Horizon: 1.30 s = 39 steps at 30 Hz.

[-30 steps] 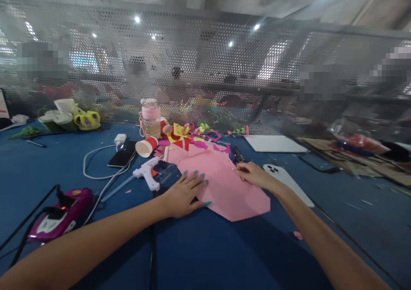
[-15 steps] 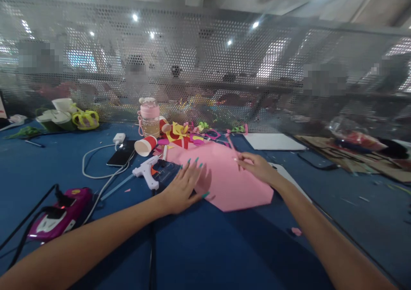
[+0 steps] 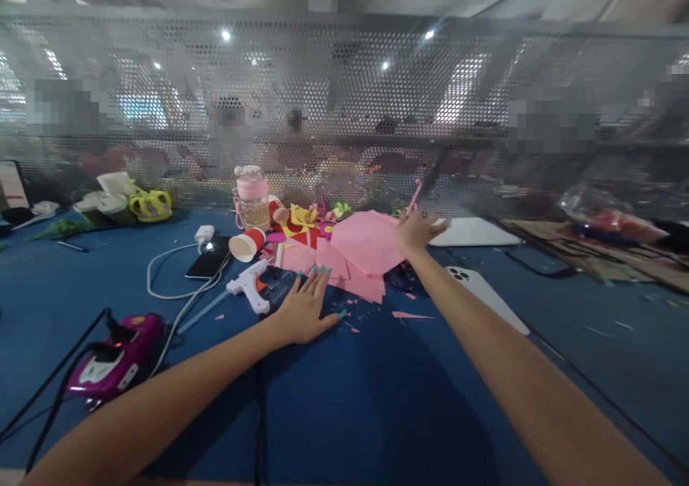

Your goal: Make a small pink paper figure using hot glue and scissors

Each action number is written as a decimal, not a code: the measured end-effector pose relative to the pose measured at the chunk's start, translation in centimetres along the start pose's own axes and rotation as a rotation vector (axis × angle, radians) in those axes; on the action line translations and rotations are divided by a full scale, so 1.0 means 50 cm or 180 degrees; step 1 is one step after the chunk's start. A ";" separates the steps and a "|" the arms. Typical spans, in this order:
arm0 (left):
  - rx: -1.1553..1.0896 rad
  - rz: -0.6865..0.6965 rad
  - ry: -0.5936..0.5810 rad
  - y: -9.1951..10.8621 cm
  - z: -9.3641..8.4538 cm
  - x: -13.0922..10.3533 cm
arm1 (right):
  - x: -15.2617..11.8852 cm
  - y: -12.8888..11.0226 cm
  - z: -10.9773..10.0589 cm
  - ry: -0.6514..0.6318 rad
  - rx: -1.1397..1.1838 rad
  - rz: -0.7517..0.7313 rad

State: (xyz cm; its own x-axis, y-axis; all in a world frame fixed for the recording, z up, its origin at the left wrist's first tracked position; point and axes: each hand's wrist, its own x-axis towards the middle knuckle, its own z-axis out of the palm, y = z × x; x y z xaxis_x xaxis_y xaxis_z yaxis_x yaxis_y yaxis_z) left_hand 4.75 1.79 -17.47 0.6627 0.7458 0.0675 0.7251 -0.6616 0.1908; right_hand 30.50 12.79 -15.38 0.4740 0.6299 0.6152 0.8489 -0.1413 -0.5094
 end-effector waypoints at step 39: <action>-0.3543 -0.0373 0.1336 -0.054 -0.131 0.041 | -0.082 -0.141 -0.196 -0.3818 0.2168 -0.1131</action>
State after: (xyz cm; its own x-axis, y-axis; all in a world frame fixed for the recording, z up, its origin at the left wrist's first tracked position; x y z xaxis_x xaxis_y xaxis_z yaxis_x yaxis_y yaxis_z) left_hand 2.94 5.60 -11.42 0.3404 0.9012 0.2683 0.0797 -0.3119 0.9468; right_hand 24.85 3.74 -8.39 -0.5106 0.8569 0.0709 0.4393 0.3309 -0.8352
